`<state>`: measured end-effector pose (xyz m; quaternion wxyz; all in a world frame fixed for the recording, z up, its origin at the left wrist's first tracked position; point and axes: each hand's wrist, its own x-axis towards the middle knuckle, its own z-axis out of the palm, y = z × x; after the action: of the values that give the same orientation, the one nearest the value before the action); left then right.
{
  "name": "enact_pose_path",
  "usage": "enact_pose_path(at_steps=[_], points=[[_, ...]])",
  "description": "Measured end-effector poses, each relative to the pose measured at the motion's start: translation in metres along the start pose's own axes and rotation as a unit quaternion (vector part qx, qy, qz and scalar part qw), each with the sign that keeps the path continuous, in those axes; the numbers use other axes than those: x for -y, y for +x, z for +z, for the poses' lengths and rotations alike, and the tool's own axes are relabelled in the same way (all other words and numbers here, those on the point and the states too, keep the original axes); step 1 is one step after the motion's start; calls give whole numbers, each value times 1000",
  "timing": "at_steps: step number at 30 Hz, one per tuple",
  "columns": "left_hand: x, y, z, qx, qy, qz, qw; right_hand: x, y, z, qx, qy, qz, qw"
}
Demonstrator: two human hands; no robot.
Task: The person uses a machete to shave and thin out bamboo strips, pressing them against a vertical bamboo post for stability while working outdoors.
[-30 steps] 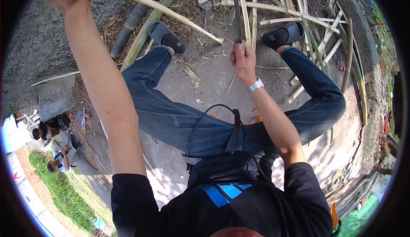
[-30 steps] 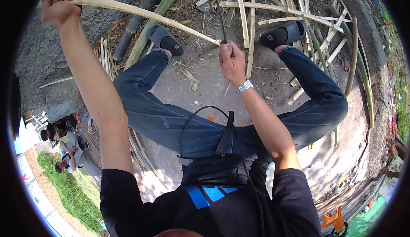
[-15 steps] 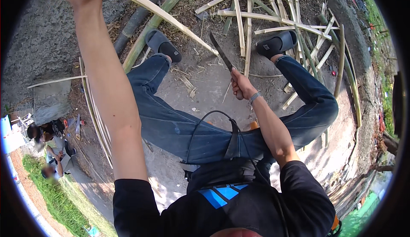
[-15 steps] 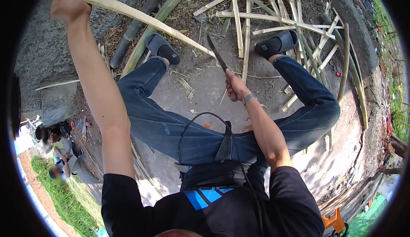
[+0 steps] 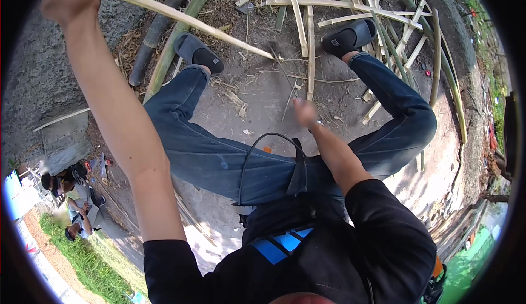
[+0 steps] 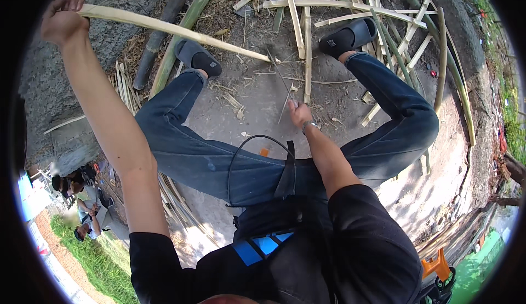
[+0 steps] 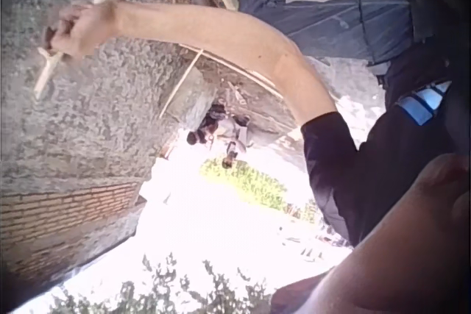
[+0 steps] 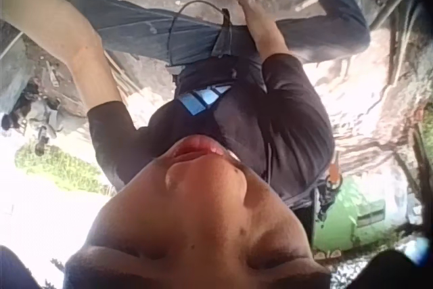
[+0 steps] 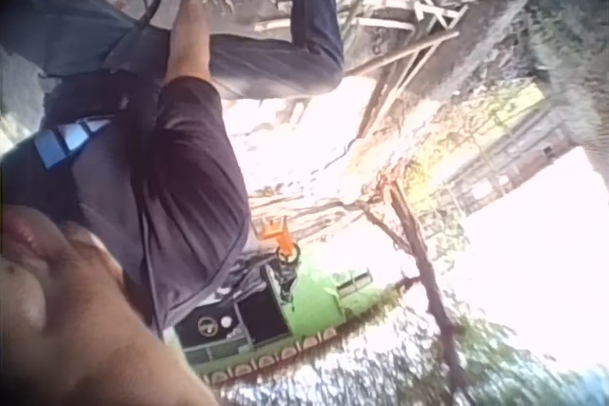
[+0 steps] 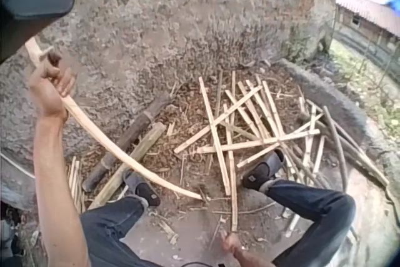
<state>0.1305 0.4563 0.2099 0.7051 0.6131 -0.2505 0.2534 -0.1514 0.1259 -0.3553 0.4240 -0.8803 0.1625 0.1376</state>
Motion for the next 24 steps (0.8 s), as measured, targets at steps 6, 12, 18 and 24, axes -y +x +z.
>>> enact_pose_path(at_steps=[6,12,18,24], points=[[-15,-11,-9,-72,-35,18,997,79,20,-50,284,526,340,726],[-14,-10,4,-132,22,6,991,178,15,-121,102,496,121,854],[-17,-4,-12,7,-88,-10,996,218,-6,-135,35,524,-135,840],[8,6,-15,-119,61,13,991,30,-28,-12,132,47,137,981]])
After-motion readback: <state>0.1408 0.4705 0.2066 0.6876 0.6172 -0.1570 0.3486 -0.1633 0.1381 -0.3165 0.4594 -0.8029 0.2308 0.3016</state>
